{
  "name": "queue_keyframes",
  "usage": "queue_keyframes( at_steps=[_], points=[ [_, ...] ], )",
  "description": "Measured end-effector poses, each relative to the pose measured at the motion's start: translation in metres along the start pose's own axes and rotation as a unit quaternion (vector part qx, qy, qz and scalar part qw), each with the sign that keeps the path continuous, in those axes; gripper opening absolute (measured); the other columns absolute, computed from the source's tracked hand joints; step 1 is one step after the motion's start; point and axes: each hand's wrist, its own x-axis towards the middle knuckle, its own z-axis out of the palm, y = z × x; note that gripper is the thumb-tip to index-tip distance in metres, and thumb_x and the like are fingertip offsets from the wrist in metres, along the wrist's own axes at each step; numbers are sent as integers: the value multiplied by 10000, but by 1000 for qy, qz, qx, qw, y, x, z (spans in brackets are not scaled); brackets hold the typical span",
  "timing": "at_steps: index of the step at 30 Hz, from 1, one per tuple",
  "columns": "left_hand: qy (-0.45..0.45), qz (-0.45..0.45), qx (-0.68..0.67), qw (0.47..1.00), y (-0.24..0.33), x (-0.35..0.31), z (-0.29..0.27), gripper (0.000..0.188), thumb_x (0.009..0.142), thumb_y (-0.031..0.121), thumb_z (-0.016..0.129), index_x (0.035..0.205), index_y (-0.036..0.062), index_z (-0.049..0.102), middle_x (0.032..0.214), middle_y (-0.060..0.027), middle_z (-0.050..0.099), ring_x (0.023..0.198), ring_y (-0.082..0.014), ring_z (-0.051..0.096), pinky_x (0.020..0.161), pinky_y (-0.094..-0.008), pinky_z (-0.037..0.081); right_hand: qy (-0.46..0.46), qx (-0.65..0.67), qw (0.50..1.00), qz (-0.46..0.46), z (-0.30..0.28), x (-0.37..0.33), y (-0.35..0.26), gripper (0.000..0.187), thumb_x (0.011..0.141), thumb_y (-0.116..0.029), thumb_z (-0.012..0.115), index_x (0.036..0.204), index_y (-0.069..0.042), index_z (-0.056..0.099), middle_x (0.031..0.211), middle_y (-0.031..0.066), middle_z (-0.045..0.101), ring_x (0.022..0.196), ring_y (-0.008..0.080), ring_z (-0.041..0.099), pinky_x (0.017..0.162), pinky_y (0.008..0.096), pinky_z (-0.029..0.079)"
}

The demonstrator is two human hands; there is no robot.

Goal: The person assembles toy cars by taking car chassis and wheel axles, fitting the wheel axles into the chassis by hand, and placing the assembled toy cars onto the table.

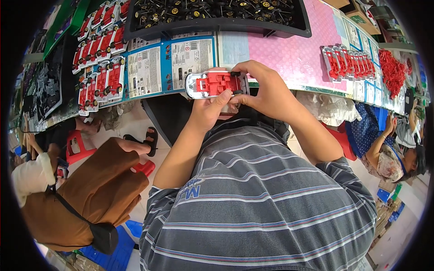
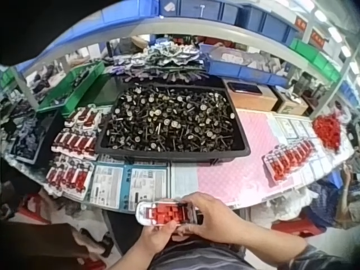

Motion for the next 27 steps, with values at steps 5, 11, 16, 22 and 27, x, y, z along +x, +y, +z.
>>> queue_keyframes(
  at_steps=[5,11,16,22,27],
  points=[
    [13,-7,-73,997,1,-4,1,483,994,167,623,1404,65,389,1172,-96,597,922,-143,644,725,-309,589,-23,14,999,27,1,4,-4,570,694,-125,876,1183,-13,606,1116,129,657,1009,279,648,867,366,521],
    [15,3,-90,996,1,-3,3,499,991,166,629,1414,65,385,1215,-96,584,965,-146,645,727,-300,590,-28,25,999,32,2,3,-5,589,695,-153,887,1194,-13,606,1146,119,639,1008,268,630,846,359,518],
    [35,12,-72,997,1,-4,-1,512,975,181,653,1402,61,396,1184,-92,604,913,-135,648,708,-270,580,2,31,999,-17,1,3,-7,639,699,-192,892,1245,-22,606,1180,130,618,1038,282,620,854,363,518],
    [3,54,-7,999,4,-3,-5,505,963,190,665,1369,36,407,1096,-92,626,838,-115,644,675,-247,567,-29,26,999,-17,3,6,-10,596,712,-178,877,1231,-24,627,1179,145,617,1064,301,622,891,369,516],
    [7,40,-40,998,5,-6,-6,517,953,175,671,1373,28,409,1144,-102,617,939,-132,642,755,-258,569,-13,24,999,-26,7,7,-12,611,711,-172,875,1245,-21,619,1186,148,617,1059,300,623,898,370,515]
  ],
)
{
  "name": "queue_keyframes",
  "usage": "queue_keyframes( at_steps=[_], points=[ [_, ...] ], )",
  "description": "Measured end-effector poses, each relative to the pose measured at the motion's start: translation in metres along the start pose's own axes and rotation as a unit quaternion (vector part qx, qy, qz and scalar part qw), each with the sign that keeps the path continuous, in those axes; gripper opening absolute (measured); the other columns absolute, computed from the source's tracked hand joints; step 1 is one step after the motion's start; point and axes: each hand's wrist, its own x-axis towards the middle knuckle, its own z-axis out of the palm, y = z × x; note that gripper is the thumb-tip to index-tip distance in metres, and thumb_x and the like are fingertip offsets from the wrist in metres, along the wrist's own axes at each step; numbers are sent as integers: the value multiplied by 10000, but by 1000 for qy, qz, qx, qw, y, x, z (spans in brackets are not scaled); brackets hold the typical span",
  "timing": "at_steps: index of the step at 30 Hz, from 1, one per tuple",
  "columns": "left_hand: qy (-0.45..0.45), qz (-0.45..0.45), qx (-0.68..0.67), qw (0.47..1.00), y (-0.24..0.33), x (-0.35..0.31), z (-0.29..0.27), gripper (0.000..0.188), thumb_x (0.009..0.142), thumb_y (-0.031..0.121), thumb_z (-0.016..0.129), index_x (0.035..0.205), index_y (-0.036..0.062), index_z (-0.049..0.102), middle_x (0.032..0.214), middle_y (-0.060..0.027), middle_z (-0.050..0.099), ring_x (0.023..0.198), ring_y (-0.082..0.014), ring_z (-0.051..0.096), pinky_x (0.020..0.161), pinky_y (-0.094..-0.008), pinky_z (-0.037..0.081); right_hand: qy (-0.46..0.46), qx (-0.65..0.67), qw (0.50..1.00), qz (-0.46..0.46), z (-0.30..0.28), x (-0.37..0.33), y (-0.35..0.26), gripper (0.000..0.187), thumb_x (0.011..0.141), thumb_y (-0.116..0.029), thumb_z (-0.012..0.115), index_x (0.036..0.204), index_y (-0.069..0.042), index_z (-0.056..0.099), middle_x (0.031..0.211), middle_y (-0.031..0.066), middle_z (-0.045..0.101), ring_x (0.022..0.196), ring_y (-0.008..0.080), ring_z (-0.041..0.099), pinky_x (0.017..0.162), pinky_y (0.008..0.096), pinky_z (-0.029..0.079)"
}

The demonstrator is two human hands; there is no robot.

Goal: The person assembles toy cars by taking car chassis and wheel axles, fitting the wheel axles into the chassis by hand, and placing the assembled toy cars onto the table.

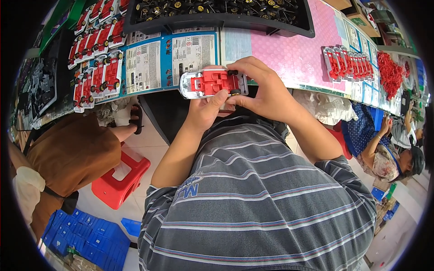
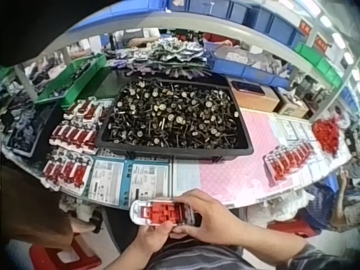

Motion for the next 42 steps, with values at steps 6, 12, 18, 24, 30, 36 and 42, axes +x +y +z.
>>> queue_keyframes(
  at_steps=[6,12,18,24,30,36,42],
  points=[
    [-7,20,14,1000,3,1,0,535,941,164,686,1382,28,415,1193,-101,601,1056,-149,619,865,-292,556,14,-2,1000,-4,-3,-1,-1,629,692,-155,876,1249,-20,616,1184,148,612,1067,308,620,906,376,514],
    [-14,33,16,999,3,2,2,540,933,167,695,1375,20,422,1197,-99,593,1061,-157,619,884,-296,544,16,-11,1000,-25,-5,-1,-3,611,683,-157,881,1223,-18,631,1164,142,615,1054,305,621,905,375,517],
    [-7,35,4,999,5,2,8,525,927,178,696,1353,21,433,1183,-96,588,1040,-150,618,853,-288,552,22,9,999,-31,-7,-2,0,597,685,-159,884,1210,-18,637,1167,139,619,1054,294,622,895,370,520],
    [28,14,29,999,5,0,14,452,920,141,648,1317,26,464,1153,-86,585,1025,-145,605,866,-293,529,18,4,999,-27,-4,-4,1,595,675,-153,887,1198,-10,642,1161,145,624,1061,303,625,905,371,517],
    [69,20,50,996,1,-2,16,419,897,94,607,1291,23,483,1154,-89,584,1028,-148,597,895,-308,510,15,-1,1000,-24,-2,-6,0,607,650,-149,895,1187,-9,650,1138,154,635,1059,317,632,920,372,513],
    [108,15,-4,994,1,-1,21,426,895,70,583,1305,23,474,1135,-108,604,959,-163,626,791,-306,543,30,51,998,-26,-6,-8,8,614,696,-150,887,1228,8,624,1173,148,618,1087,276,610,932,364,500],
    [65,-24,-13,997,0,-3,6,442,916,161,579,1322,26,467,1206,-149,613,874,-186,619,612,-304,483,109,142,982,55,-23,-22,35,567,765,-177,863,1240,5,613,1146,92,613,1013,191,628,875,314,526]
  ],
)
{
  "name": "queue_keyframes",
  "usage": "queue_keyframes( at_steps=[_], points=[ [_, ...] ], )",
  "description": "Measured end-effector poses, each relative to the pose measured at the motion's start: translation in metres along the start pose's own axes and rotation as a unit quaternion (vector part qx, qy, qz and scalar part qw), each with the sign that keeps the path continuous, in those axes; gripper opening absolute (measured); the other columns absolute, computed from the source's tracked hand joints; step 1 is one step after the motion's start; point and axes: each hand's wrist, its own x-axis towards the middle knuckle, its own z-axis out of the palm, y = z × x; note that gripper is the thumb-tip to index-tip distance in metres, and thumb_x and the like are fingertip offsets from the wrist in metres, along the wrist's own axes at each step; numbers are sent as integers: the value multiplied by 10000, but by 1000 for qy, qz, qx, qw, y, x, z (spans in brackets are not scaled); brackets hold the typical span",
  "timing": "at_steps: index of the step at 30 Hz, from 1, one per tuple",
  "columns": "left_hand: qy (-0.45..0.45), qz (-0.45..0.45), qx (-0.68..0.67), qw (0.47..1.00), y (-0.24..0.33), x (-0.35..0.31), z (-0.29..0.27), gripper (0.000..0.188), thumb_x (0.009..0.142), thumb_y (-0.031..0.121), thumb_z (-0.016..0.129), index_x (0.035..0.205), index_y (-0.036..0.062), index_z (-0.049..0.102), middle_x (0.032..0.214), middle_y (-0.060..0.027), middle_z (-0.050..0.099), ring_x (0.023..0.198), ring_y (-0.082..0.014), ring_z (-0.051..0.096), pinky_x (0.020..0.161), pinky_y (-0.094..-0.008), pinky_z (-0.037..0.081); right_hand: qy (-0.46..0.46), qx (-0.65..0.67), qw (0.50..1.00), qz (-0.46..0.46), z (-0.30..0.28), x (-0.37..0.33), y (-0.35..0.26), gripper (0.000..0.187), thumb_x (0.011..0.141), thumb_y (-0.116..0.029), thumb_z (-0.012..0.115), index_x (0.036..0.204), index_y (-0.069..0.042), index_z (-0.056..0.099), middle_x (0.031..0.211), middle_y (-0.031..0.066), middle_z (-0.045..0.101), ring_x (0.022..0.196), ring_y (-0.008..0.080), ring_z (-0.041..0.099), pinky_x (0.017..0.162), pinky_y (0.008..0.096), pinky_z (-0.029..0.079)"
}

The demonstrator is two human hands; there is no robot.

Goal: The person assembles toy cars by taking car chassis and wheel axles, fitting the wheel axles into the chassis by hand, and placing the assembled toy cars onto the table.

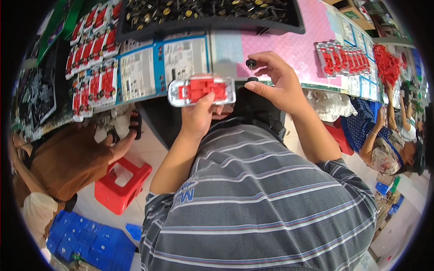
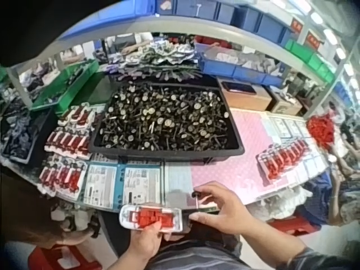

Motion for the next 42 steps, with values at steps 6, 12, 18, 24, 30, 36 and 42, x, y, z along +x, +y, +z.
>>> queue_keyframes(
  at_steps=[6,12,18,24,30,36,42],
  points=[
    [37,-9,-5,999,1,-4,8,385,926,103,576,1291,13,490,1060,-121,642,774,-159,613,568,-282,492,116,-15,987,106,-45,-16,36,514,816,-219,839,1231,-5,625,1077,84,641,920,154,645,784,289,537],
    [-2,-19,44,999,-12,2,2,434,937,151,540,1345,23,464,1202,-143,615,859,-179,626,577,-290,494,233,-147,961,29,-100,28,0,491,811,-268,842,1184,-3,664,941,58,688,825,113,647,733,258,533],
    [-22,-37,37,998,-14,7,10,411,961,161,547,1346,34,481,1164,-122,643,816,-180,630,597,-301,482,178,-336,918,-109,-106,100,-41,688,837,-354,774,1423,-104,516,1392,229,515,1199,363,585,969,426,503],
    [36,-9,22,999,-12,-7,-3,372,979,171,554,1324,43,500,1159,-127,649,829,-186,636,605,-302,483,62,-101,984,-131,-27,28,0,559,785,-264,840,1240,-28,617,1051,94,648,869,200,632,788,341,525],
    [13,-88,20,996,-13,-2,-5,294,972,130,618,1235,10,568,1077,-95,674,933,-172,688,797,-319,574,-37,-78,994,-72,40,-30,13,647,713,-177,879,1267,-7,592,1170,167,600,1007,295,620,826,355,532],
    [-35,-70,72,994,-19,17,7,327,959,218,679,1212,44,565,860,-33,648,691,-96,598,589,-246,488,2,-153,985,-77,11,-15,17,585,693,-88,873,1214,8,625,1189,158,631,1009,274,647,801,336,546],
    [31,8,224,974,3,-2,-16,352,948,113,688,1254,18,541,1026,-9,560,764,-47,555,620,-196,440,87,-214,973,-15,-20,-2,42,575,712,-107,879,1209,15,618,1198,142,634,878,227,650,792,323,545]
  ],
)
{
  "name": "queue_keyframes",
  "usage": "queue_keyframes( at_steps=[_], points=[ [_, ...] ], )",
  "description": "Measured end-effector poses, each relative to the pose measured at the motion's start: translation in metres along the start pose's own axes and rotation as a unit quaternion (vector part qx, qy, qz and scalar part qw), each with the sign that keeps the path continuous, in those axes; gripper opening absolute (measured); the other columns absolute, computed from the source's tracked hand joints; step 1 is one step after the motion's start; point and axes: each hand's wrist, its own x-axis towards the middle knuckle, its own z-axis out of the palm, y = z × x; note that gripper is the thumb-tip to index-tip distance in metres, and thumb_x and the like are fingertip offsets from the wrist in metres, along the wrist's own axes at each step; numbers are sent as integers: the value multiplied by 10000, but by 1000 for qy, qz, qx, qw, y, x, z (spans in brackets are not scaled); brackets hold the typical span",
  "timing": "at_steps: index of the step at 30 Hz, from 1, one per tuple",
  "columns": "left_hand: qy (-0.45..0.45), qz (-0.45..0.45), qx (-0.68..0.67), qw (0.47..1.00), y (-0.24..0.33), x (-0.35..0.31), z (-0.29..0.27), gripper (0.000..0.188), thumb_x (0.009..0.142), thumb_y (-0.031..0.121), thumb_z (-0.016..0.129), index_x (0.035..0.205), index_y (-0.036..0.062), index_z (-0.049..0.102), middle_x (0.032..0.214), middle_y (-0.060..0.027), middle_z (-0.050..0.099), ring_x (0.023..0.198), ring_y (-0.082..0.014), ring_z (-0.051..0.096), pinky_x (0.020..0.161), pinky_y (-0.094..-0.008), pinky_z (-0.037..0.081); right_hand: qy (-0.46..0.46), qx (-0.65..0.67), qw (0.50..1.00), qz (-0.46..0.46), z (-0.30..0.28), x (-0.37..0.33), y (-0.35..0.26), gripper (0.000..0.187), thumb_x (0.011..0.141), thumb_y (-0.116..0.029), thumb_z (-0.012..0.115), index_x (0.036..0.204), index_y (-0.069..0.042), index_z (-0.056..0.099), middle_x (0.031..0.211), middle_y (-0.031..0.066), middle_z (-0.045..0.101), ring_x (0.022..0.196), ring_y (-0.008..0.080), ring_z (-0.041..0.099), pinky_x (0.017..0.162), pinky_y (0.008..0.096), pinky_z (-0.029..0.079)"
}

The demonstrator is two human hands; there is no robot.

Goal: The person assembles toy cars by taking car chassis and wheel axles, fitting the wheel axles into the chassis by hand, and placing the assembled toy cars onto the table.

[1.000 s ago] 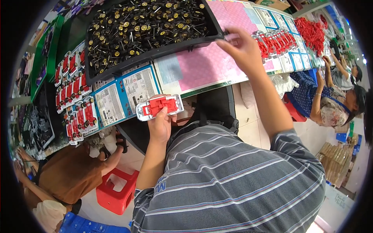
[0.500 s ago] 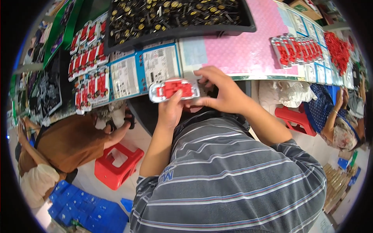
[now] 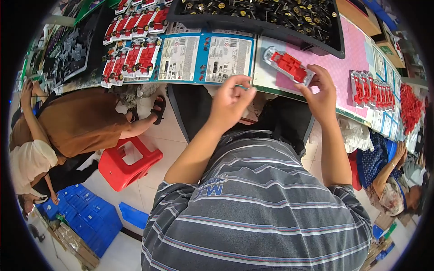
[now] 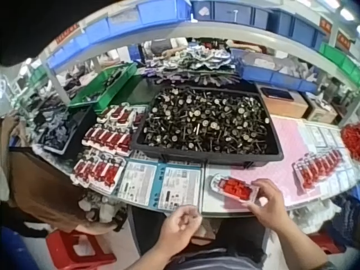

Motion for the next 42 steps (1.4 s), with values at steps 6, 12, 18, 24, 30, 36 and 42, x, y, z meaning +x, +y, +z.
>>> queue_keyframes(
  at_steps=[6,12,18,24,30,36,42],
  points=[
    [422,183,301,835,23,-12,-112,430,856,165,802,1157,-35,569,1014,-83,587,646,-88,535,564,-240,445,-3,-51,999,13,10,2,14,623,722,-137,879,1253,3,586,1240,142,593,929,254,635,820,348,543],
    [516,128,456,714,33,-2,-174,698,747,370,877,1230,-43,585,1122,-147,579,708,-181,590,719,-336,496,39,-90,995,30,7,-5,4,627,779,-223,862,1292,-5,574,1321,133,533,941,221,647,778,326,543],
    [525,128,460,705,31,11,-186,686,710,358,900,1177,-57,615,1066,-163,606,778,-232,617,703,-366,507,92,-99,991,15,-15,-9,-10,497,843,-195,814,1260,-20,607,1297,115,561,931,187,642,743,290,540],
    [536,138,474,685,25,14,-179,602,685,328,908,1064,-44,623,924,-134,602,693,-228,588,682,-370,491,103,-88,989,-63,-10,-3,-54,359,850,-118,795,1158,-1,652,1178,123,627,931,191,647,750,290,535],
    [507,116,424,741,23,8,-151,604,682,294,886,1082,-65,610,811,-94,592,646,-212,539,676,-383,468,-49,37,995,-84,49,3,-95,348,813,-85,783,1126,-3,655,1122,123,639,881,198,631,733,303,519],
    [375,114,408,825,6,-23,-90,677,724,217,845,1244,-85,536,946,-146,582,731,-233,536,680,-388,465,-264,187,944,71,133,17,-110,571,916,-179,743,1366,46,473,1126,143,639,927,154,660,737,285,546],
    [269,42,291,917,9,-32,-68,641,781,152,786,1290,-104,492,1014,-138,642,778,-166,610,714,-293,501,-251,180,941,136,174,30,-113,570,924,-238,744,1331,78,500,991,139,672,821,172,675,672,299,547]
  ],
)
